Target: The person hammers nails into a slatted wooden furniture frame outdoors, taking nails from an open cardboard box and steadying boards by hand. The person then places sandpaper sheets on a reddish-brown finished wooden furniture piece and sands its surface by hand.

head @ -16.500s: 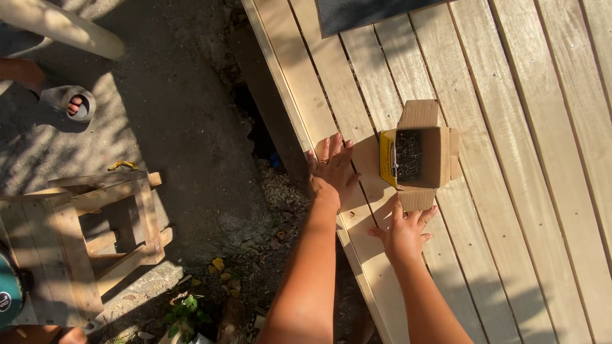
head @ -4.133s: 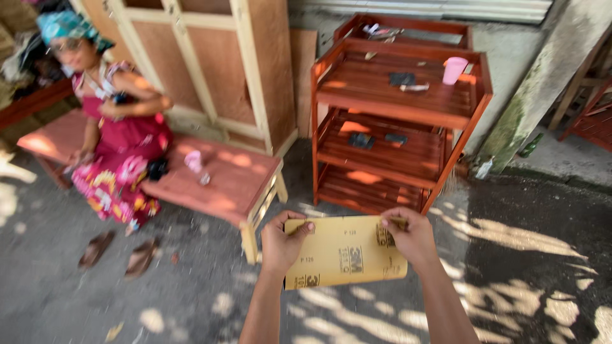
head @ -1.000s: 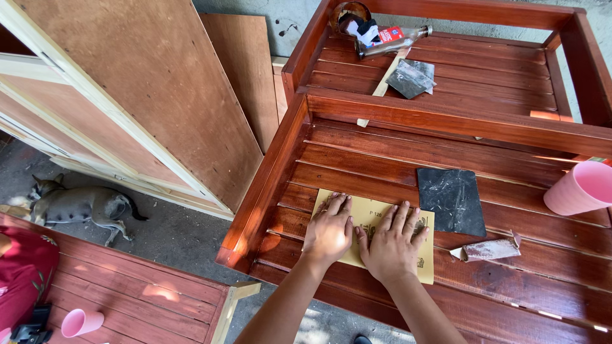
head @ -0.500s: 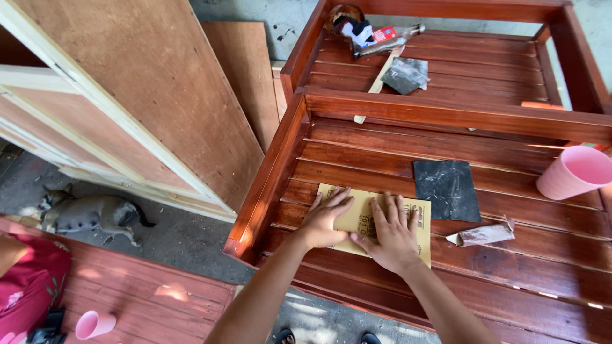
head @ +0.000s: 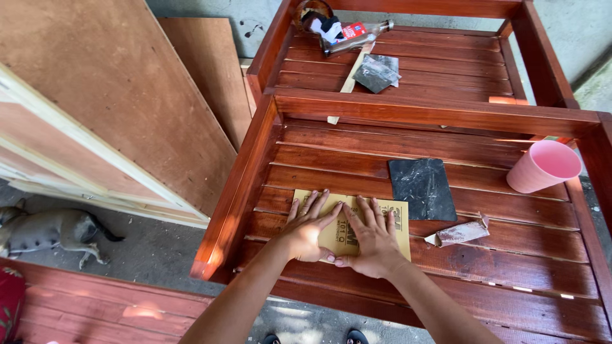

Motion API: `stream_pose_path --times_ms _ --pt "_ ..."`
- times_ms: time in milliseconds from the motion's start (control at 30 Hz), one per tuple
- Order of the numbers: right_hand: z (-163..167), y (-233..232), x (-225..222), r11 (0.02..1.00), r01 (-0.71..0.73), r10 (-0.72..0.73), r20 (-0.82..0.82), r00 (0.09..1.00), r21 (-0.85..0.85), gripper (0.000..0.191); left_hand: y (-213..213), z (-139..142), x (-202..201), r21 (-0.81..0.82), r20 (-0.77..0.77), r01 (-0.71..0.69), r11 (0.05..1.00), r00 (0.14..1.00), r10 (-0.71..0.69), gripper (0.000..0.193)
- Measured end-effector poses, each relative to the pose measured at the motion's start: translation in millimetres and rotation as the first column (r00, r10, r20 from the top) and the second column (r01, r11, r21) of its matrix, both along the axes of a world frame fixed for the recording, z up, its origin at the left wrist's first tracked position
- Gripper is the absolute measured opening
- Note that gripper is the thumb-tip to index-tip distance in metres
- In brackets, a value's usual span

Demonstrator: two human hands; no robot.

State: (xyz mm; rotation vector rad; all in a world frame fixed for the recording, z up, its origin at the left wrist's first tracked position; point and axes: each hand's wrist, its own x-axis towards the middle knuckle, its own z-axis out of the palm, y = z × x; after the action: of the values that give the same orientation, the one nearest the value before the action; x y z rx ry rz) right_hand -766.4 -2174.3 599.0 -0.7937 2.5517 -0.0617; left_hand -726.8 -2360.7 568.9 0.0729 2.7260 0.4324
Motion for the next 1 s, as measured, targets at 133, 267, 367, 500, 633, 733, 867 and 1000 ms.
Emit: stream_pose_path --times_ms 133,267,367,500,633,733,867,1000 --pt "15.5 -4.0 5.0 1.000 -0.007 0.007 -0.008 1.000 -0.005 0.125 -1.1 5.5 0.1 -0.016 -0.031 0.005 1.000 1.000 -0.005 0.132" --pt "15.0 -1.7 9.5 0.996 -0.014 0.013 -0.009 1.000 -0.092 0.120 -8.6 16.6 2.9 -0.034 -0.064 0.019 0.999 0.998 -0.021 0.134" --pt "1.3 15.6 9.1 0.930 -0.034 0.022 -0.038 0.999 -0.366 0.112 -2.7 26.5 9.0 -0.040 0.012 -0.001 0.999 1.000 0.001 0.135" --pt "-10.5 74.0 -27.0 0.544 -0.314 -0.246 -0.506 0.827 -0.778 0.088 20.8 39.2 8.1 -0.037 -0.018 -0.055 0.998 0.998 0.054 0.127" --pt "1.9 166.8 -107.5 0.565 -0.053 -0.721 -0.524 0.454 -0.824 0.110 54.4 44.4 1.4 -0.025 -0.146 0.005 1.000 0.989 -0.008 0.116" --pt "7.9 220.0 -161.6 0.548 0.141 -0.820 -0.496 0.288 -0.824 0.127 82.8 42.9 -9.1 -0.020 -0.221 0.084 0.996 0.971 -0.086 0.093" --pt "0.4 248.8 -186.3 0.406 0.242 -0.831 -0.245 0.500 -0.881 0.129 109.6 36.8 -7.0 -0.080 -0.092 0.040 0.996 0.995 -0.047 0.071" --pt "8.1 242.6 -169.3 0.423 0.057 -0.721 -0.298 0.625 -0.904 0.119 112.7 36.8 1.5 -0.085 -0.034 -0.133 0.987 0.991 0.131 0.070"
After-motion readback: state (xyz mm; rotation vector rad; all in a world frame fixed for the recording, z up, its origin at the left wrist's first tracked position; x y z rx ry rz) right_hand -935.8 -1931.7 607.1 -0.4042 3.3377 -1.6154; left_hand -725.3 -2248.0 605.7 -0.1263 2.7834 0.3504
